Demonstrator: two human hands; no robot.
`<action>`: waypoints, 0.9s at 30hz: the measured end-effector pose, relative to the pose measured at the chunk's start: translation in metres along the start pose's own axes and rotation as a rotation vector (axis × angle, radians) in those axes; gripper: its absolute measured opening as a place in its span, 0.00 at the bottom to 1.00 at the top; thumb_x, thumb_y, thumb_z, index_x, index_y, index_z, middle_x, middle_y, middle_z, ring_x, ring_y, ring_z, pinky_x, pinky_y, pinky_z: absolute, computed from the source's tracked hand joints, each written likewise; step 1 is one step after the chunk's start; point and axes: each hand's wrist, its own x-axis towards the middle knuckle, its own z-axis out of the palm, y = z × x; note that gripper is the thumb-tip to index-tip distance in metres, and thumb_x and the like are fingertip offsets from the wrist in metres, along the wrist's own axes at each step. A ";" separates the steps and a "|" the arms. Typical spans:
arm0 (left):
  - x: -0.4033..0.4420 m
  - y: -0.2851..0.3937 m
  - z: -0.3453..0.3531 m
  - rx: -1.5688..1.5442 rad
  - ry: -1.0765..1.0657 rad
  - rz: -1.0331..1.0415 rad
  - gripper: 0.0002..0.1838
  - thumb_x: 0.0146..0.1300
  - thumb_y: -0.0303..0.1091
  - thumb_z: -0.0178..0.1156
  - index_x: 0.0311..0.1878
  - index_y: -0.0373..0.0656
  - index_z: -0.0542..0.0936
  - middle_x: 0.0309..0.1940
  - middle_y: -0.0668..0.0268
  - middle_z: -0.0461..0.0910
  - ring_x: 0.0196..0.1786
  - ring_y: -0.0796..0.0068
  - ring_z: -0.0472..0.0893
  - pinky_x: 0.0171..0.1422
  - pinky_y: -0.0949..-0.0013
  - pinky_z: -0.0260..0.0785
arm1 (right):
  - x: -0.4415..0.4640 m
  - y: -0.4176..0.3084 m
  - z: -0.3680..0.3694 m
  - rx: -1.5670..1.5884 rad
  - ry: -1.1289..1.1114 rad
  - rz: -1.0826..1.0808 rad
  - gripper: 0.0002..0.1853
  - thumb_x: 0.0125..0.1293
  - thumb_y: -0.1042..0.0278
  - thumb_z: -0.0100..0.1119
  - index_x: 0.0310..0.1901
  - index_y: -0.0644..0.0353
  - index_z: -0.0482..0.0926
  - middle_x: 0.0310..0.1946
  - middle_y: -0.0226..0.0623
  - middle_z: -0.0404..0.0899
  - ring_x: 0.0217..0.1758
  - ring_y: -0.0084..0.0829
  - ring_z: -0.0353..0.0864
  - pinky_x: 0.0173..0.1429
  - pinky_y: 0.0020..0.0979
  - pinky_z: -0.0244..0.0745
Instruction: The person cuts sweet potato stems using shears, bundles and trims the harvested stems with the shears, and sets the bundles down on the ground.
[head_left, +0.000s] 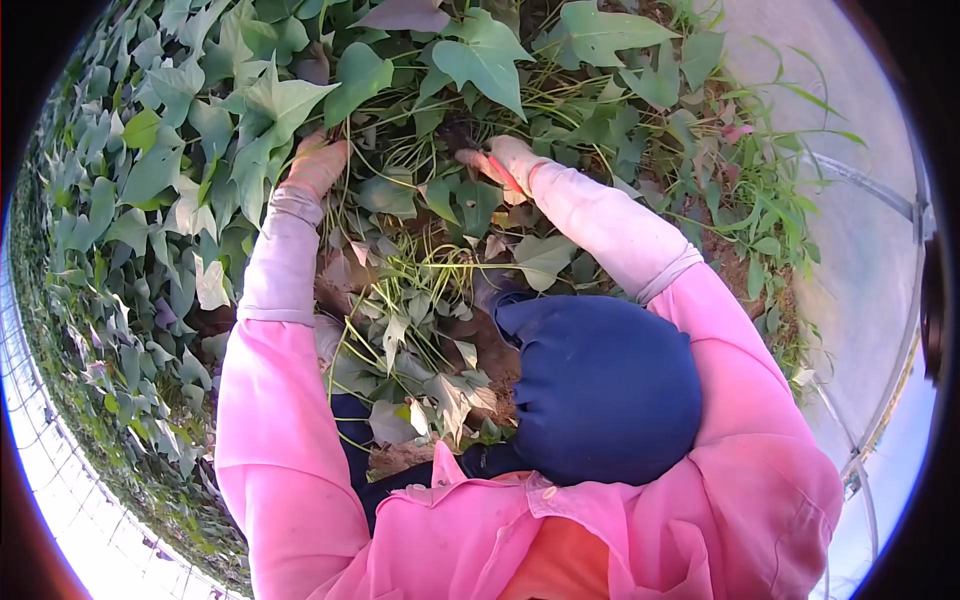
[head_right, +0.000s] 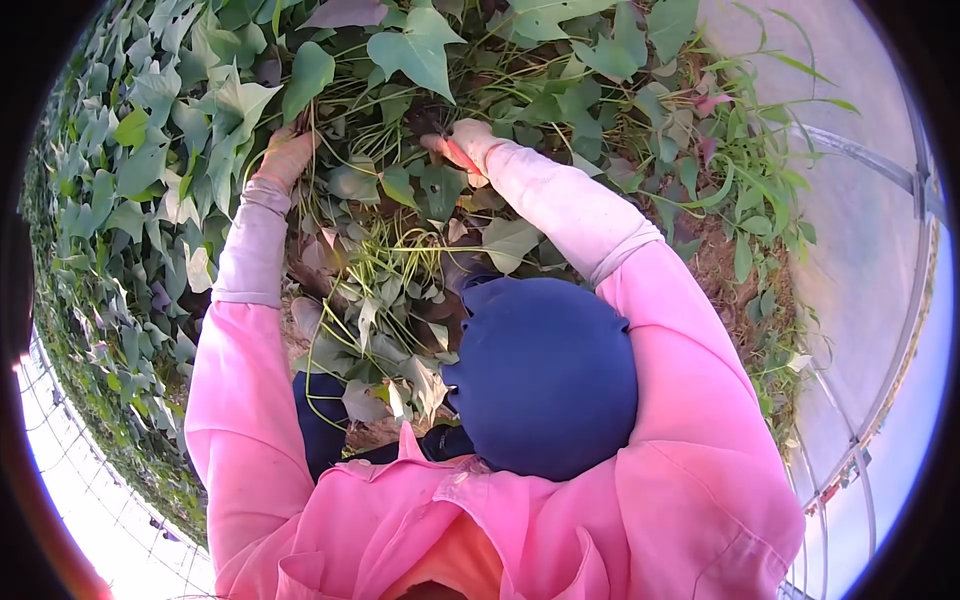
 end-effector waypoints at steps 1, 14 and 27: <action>0.000 -0.001 0.000 0.035 0.003 0.036 0.23 0.56 0.43 0.59 0.53 0.42 0.78 0.46 0.58 0.81 0.47 0.65 0.78 0.56 0.68 0.66 | 0.003 0.014 0.007 0.143 -0.026 0.012 0.30 0.56 0.41 0.62 0.46 0.64 0.80 0.37 0.51 0.82 0.43 0.49 0.82 0.48 0.40 0.73; -0.066 0.051 -0.010 -0.373 -0.246 0.074 0.22 0.57 0.32 0.63 0.56 0.37 0.76 0.47 0.67 0.80 0.45 0.78 0.76 0.55 0.73 0.68 | -0.038 -0.015 -0.075 -0.436 0.525 -0.443 0.22 0.58 0.59 0.62 0.55 0.50 0.72 0.44 0.43 0.80 0.47 0.47 0.79 0.51 0.41 0.74; -0.116 0.024 -0.021 -0.574 -0.194 0.183 0.16 0.57 0.31 0.60 0.50 0.40 0.77 0.49 0.64 0.79 0.53 0.72 0.75 0.63 0.67 0.64 | -0.019 -0.015 -0.078 -0.708 0.049 -0.233 0.22 0.59 0.70 0.54 0.57 0.52 0.70 0.38 0.42 0.81 0.40 0.41 0.81 0.44 0.38 0.71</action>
